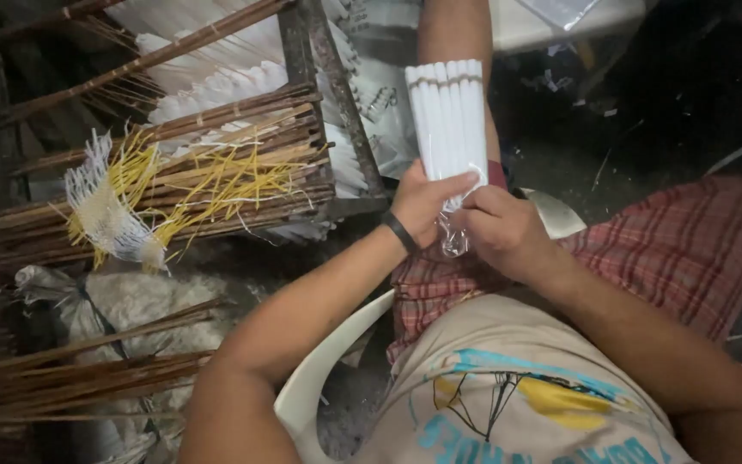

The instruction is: Manually packaging bundles of white candles into clear plastic bags.

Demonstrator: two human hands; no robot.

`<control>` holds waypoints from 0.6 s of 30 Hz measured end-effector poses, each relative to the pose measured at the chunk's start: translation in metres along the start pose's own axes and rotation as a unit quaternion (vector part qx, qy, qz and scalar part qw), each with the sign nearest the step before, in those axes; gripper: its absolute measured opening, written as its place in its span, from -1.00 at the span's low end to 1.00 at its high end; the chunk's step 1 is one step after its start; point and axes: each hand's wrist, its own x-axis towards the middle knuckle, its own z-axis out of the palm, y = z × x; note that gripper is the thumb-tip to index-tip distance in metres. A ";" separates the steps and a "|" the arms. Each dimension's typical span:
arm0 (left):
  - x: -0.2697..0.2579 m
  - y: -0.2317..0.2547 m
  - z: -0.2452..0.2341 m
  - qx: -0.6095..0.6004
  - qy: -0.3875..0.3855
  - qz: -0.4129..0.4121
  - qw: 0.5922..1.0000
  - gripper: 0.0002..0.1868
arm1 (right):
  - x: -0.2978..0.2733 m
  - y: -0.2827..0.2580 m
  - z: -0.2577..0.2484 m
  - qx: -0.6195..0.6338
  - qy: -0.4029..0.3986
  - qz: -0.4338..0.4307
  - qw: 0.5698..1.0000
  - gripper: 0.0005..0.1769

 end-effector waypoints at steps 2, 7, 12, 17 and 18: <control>0.005 0.002 -0.002 0.003 0.000 -0.009 1.000 -0.47 | -0.005 -0.001 0.002 -0.017 -0.009 0.005 1.000 -0.82; -0.011 0.019 -0.011 -0.036 -0.004 -0.075 0.997 -0.56 | 0.014 -0.007 -0.011 0.058 -0.026 0.044 0.997 -0.75; -0.063 0.047 0.005 0.001 -0.002 -0.179 0.984 -0.31 | 0.035 -0.021 -0.020 0.107 -0.034 0.039 0.993 -0.88; -0.017 -0.001 -0.014 0.027 0.010 -0.141 0.990 -0.60 | 0.023 -0.042 -0.020 -0.002 -0.059 -0.022 0.998 -0.82; -0.014 -0.001 -0.015 0.038 0.017 -0.143 0.989 -0.59 | 0.019 -0.046 -0.017 -0.033 -0.073 -0.034 0.996 -0.83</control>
